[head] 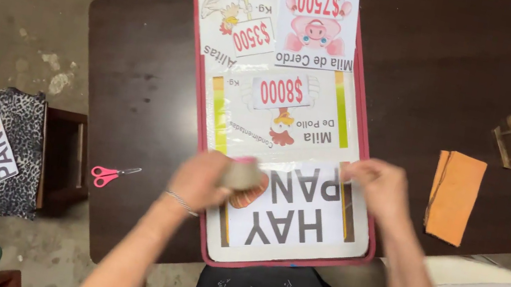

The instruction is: Secure a large printed sign to a table surface using clear adhesive tape and scissors

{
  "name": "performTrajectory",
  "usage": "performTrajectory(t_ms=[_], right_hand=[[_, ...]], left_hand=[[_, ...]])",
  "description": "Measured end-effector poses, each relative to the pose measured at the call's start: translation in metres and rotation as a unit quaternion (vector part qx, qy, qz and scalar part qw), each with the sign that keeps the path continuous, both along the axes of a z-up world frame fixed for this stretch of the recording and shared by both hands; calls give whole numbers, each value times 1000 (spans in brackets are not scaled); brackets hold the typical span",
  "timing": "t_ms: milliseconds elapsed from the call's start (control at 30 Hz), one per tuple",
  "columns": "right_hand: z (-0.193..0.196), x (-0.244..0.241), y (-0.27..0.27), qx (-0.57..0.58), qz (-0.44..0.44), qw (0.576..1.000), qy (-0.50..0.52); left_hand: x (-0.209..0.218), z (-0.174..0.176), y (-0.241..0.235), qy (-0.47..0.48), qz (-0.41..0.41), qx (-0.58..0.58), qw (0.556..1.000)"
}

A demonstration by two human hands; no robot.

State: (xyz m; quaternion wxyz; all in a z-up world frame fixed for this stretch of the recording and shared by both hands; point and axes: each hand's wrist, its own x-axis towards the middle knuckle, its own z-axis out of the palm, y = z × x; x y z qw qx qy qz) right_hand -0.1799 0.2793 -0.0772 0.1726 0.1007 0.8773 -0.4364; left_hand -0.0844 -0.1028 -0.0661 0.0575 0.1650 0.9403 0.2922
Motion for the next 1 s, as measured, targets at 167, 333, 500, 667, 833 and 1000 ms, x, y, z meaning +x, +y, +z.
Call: performTrajectory(t_ms=[167,333,500,667,833,1000], right_hand=[[-58,-77,70,-4,-46,999,-8],[-102,-107,56,28,-16,999,-31],[-122,-106,56,27,7,999,-33],[-38,-105,36,42,-23,996,-77],[-22,-119,52,24,17,999,-35],[48,-133,12,31,96,995,-24]], left_hand=[[4,-44,-107,-91,160,-183,966],[-22,-24,-90,-143,140,-219,955],[-31,-22,-90,-130,110,-219,961],[-36,-34,-92,-136,31,-109,984],[5,6,-54,-139,105,50,983],[85,36,-1,-220,295,118,922]])
